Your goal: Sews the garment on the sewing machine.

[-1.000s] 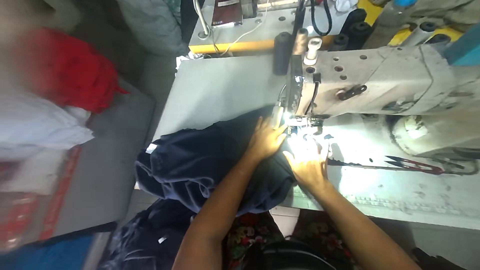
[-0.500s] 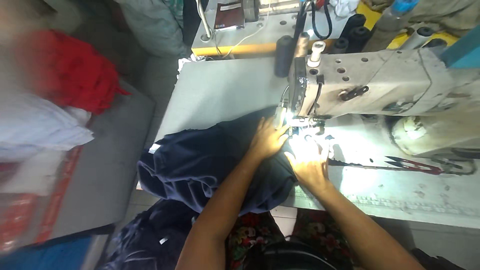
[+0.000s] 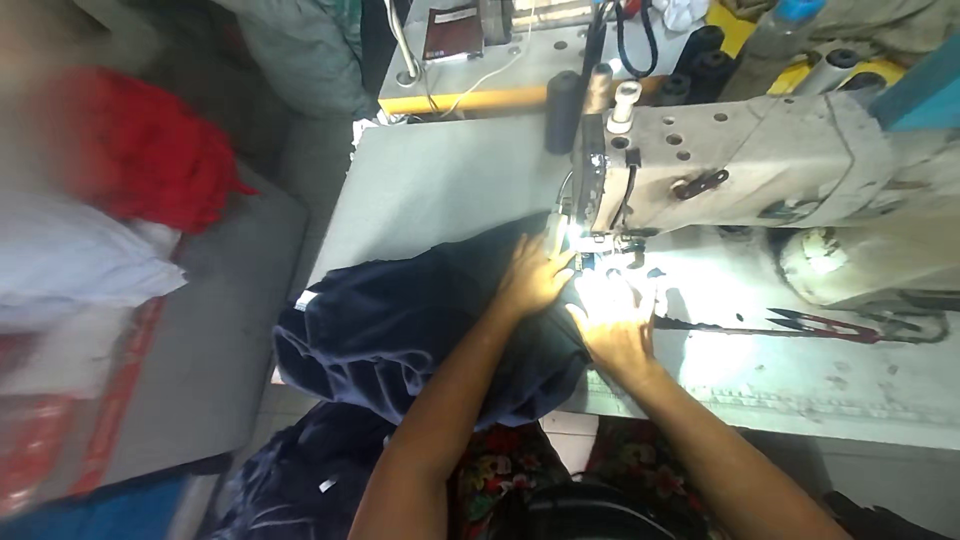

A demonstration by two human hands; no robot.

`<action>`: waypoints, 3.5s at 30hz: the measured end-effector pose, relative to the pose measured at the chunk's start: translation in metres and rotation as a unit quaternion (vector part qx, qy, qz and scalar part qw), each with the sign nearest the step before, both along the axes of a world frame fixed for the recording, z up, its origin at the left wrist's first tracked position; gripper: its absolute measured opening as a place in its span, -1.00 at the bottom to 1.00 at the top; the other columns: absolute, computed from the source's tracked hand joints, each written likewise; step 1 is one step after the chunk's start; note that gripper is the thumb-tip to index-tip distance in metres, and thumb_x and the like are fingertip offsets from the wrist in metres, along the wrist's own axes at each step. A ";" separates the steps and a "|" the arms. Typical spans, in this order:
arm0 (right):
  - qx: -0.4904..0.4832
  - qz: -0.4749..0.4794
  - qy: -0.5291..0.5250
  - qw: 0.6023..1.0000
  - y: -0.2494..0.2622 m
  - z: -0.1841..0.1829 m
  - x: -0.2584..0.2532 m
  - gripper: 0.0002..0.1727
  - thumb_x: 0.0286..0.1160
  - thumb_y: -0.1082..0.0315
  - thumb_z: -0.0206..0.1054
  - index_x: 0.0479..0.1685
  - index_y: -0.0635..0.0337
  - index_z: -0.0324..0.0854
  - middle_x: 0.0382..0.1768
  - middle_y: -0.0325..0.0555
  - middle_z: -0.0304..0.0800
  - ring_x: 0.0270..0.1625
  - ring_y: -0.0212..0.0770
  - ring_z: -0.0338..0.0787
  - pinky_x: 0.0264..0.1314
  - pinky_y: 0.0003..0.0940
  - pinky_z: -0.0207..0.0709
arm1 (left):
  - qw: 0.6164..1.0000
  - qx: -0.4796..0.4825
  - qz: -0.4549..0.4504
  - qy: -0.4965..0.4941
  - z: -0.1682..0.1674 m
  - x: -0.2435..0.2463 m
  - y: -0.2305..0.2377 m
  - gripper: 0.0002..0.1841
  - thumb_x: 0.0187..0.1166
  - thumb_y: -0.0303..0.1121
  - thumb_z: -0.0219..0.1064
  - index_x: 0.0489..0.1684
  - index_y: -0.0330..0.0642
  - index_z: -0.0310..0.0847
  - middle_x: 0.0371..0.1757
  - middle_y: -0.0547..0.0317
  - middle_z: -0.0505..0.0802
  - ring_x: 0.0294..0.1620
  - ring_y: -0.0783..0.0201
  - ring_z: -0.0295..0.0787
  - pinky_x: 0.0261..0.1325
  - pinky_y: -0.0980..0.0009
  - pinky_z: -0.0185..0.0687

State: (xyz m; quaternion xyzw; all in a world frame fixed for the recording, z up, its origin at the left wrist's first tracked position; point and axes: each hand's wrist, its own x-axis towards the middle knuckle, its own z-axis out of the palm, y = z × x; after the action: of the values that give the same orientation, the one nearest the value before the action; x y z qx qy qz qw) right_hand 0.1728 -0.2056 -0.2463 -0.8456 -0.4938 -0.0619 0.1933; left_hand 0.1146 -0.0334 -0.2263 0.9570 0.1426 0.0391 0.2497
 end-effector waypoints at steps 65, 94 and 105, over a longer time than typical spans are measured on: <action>0.001 0.000 -0.032 0.999 -0.004 0.001 -0.005 -0.52 0.74 0.06 0.15 0.36 0.19 0.72 0.48 0.00 0.72 0.60 0.29 0.57 0.49 0.59 0.20 | 1.000 -0.004 -0.012 0.000 -0.003 0.000 0.005 -0.54 0.79 -0.19 0.10 0.61 0.00 0.58 0.71 -0.24 0.48 0.86 -0.18 0.12 0.86 -0.19 -0.37; -0.013 0.006 -0.034 0.999 -0.003 0.002 -0.002 -0.48 0.75 0.06 0.13 0.43 0.23 0.67 0.52 0.05 0.67 0.62 0.33 0.52 0.53 0.64 0.05 | 0.999 0.027 -0.015 0.030 -0.002 0.004 0.006 -0.52 0.81 -0.17 0.03 0.66 0.01 0.52 0.75 -0.21 0.44 0.87 -0.16 0.08 0.86 -0.16 -0.37; -0.017 0.014 -0.031 0.999 -0.004 0.001 -0.004 -0.48 0.76 0.06 0.13 0.41 0.27 0.67 0.53 0.07 0.66 0.63 0.32 0.52 0.57 0.59 0.08 | 0.995 -0.002 -0.035 -0.096 -0.014 -0.006 0.007 -0.62 0.73 -0.28 0.21 0.42 -0.09 0.74 0.46 0.00 0.78 0.70 -0.07 0.46 0.81 -0.26 -0.13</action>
State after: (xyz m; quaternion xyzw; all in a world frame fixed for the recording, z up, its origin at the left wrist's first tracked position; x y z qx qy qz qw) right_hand 0.1688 -0.2096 -0.2458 -0.8395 -0.5124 -0.0772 0.1638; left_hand 0.1086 -0.0266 -0.2402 0.9529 0.0842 0.1214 0.2649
